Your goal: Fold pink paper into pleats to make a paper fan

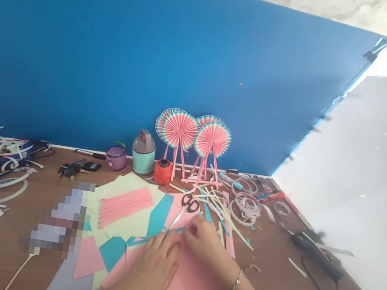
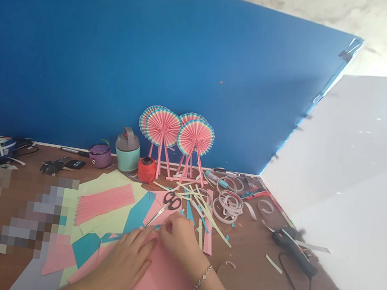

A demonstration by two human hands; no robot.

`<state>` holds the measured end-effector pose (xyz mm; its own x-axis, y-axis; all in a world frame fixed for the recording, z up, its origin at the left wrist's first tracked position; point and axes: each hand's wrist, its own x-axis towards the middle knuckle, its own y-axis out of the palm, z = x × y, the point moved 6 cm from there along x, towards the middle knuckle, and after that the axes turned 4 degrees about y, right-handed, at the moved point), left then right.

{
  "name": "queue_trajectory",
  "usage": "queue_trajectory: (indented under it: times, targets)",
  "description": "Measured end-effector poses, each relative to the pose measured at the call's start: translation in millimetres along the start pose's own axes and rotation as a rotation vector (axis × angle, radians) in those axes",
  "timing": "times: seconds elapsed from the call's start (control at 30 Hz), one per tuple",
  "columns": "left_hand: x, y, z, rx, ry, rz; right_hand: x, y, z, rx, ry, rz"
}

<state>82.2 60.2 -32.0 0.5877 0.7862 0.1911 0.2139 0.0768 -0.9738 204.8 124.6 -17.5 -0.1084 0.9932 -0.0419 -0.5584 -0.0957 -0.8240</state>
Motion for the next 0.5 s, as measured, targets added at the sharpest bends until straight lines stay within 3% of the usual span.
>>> queue_trajectory:
  times: [0.2,0.5]
  targets:
    - [0.0,0.3,0.0,0.001,0.003,0.006,-1.0,0.9,8.9,-0.151,-0.078,-0.052]
    - [-1.1,6.8,0.8,0.032,0.02,-0.026,-4.8,-2.3,10.2,-0.122,-0.052,-0.001]
